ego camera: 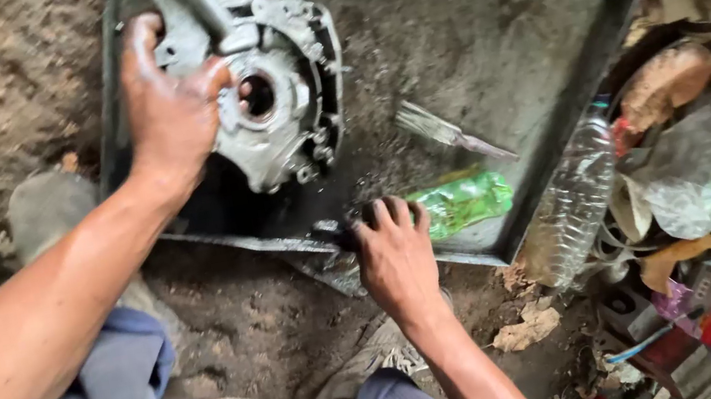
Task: Clean a metal engine or pump housing with a brush and liquid.
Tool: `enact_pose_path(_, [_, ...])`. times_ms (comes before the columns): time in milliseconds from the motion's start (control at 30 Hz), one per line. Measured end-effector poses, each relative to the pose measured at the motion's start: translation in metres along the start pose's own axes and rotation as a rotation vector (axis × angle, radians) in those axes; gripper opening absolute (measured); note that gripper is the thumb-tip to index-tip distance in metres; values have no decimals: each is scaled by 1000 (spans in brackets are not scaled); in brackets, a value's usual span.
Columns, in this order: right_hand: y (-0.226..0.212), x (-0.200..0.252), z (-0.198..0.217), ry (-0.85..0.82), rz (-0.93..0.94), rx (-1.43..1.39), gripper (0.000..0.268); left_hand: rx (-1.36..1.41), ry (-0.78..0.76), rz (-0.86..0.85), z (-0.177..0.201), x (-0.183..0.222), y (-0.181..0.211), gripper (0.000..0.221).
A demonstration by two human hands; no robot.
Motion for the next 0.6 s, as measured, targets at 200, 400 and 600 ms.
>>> enact_pose_path(200, [16, -10, -2, -30, -83, 0, 22, -316, -47, -233, -6, 5, 25, 49])
enact_pose_path(400, [43, -17, 44, 433, -230, -411, 23, -130, 28, 16, 3, 2, 47, 49])
enact_pose_path(600, [62, -42, 47, 513, -483, -958, 38, 10, 132, 310, 22, -7, 26, 66])
Point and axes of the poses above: each hand's wrist, its own x-axis away from the middle knuckle, its own z-axis out of the back of the hand, y = z × x, the point moved 8 cm from there along -x, towards the middle knuckle, and after that the axes turned 2 degrees about y, right-handed, at the moved point
